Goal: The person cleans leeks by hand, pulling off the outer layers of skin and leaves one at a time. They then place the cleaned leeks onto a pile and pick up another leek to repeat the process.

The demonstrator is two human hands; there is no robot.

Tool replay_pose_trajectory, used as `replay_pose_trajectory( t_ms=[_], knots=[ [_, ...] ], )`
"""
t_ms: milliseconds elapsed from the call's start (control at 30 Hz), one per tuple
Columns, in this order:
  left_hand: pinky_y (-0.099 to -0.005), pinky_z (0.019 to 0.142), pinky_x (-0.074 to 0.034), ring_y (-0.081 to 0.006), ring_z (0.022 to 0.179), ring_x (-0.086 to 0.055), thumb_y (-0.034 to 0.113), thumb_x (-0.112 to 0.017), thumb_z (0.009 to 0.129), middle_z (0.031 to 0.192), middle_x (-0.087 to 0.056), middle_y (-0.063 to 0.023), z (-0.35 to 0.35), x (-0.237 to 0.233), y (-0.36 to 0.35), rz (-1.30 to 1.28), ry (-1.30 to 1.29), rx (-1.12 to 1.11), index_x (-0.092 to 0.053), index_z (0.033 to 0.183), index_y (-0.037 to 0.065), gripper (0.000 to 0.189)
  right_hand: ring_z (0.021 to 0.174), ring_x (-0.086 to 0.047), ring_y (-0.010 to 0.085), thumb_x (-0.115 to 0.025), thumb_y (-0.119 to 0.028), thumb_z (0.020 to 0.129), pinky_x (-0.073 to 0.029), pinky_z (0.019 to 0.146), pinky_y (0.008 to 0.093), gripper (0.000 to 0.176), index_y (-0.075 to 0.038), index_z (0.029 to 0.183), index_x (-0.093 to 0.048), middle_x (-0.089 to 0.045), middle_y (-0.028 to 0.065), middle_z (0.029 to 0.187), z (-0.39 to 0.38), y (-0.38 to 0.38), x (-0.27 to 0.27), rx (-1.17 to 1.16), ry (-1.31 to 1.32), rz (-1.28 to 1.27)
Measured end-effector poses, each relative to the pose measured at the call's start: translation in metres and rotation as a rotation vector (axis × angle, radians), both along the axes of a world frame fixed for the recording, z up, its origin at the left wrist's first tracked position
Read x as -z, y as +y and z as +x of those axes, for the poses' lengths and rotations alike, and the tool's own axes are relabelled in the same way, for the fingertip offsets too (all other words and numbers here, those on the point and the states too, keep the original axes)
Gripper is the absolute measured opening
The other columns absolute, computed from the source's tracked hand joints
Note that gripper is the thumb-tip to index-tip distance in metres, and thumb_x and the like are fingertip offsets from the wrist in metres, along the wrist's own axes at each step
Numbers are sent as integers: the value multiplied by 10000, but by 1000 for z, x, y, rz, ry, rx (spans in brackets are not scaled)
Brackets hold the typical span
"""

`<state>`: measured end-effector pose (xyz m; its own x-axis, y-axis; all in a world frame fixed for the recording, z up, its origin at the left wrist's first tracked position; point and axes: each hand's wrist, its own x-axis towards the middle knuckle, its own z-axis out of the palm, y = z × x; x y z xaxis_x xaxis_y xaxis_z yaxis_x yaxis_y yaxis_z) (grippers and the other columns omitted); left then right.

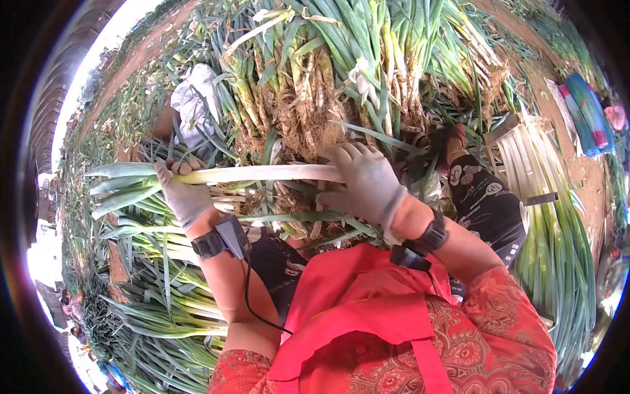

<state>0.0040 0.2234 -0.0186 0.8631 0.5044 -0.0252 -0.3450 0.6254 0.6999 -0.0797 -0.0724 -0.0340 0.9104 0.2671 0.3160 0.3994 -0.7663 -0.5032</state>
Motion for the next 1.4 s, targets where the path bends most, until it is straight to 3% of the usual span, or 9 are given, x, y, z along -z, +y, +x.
replay_pose_trajectory(
  t_ms=[133, 167, 300, 400, 567, 733, 1033, 1167, 1400],
  knots=[
    [-417, 923, -483, -212, 789, -537, 134, -518, 965, 810, -522, -72, -20, -22, 8, 45, -185, 61, -529, 989, -20, 157, 876, -653, 326, -810, -328, 706, -510, 771, 373, 626, -35, 1200, -561, -664, 160, 1005, 10, 9, -3, -15, 369, 347],
    [-456, 1016, -452, -261, 884, -577, 66, -489, 941, 880, -554, -135, -27, -18, 18, 2, -262, 140, -509, 1024, -71, 161, 749, -651, 248, -772, -342, 791, -509, 675, 325, 543, -7, 1168, -571, -670, 125, 890, 8, 9, 1, -59, 150, 392],
    [-510, 1089, -352, -223, 1066, -501, 138, -617, 921, 1138, -460, -83, -61, -7, 25, 186, -361, 322, -328, 1381, -52, 575, 701, -554, 129, -573, -445, 956, -474, 668, 278, 459, -3, 1071, -611, -608, 44, 789, 4, -1, 6, -115, 545, 920],
    [-491, 1041, -426, -262, 1076, -583, 122, -631, 925, 1150, -574, -105, -96, 7, 29, 248, -259, 260, -398, 1338, -14, 493, 695, -583, 157, -522, -472, 973, -470, 668, 284, 480, -6, 1027, -625, -633, 71, 805, 8, -6, 6, -121, 505, 789],
    [-421, 1024, -491, -278, 1097, -620, 100, -558, 971, 1170, -629, -154, -143, 17, 15, 359, 36, -20, -483, 1266, -22, 328, 779, -615, 304, -643, -252, 838, -479, 680, 403, 252, -53, 993, -646, -617, 116, 838, 11, 18, -5, -44, -160, 185],
    [-422, 1032, -474, -294, 1101, -611, 52, -536, 973, 1156, -613, -154, -163, 18, -4, 436, 29, -37, -463, 1276, -25, 321, 815, -615, 263, -675, -194, 791, -481, 742, 378, 322, -73, 1086, -627, -628, 94, 887, -3, 83, -10, -124, -422, -31],
    [-432, 1032, -450, -304, 1086, -607, 70, -606, 933, 1108, -617, -147, -176, 4, -15, 601, 9, -51, -466, 1266, -22, 373, 711, -663, 267, -626, -216, 829, -510, 610, 398, 248, -51, 1013, -600, -630, 107, 736, 71, 105, 7, 168, -256, -290],
    [-448, 1033, -448, -285, 1067, -604, 68, -621, 921, 1093, -617, -137, -180, 4, -13, 640, -39, -33, -470, 1261, -16, 382, 774, -660, 299, -634, -260, 811, -540, 699, 391, 173, -136, 926, -665, -681, 85, 881, 53, 62, -16, -188, 5, 206],
    [-493, 1042, -450, -253, 1046, -597, 59, -610, 919, 1069, -599, -128, -181, -3, -25, 735, -69, -26, -461, 1241, -17, 363, 727, -642, 227, -704, -170, 753, -517, 606, 348, 121, -134, 866, -683, -611, 30, 798, 4, 71, -11, -427, -164, -91]
  ],
)
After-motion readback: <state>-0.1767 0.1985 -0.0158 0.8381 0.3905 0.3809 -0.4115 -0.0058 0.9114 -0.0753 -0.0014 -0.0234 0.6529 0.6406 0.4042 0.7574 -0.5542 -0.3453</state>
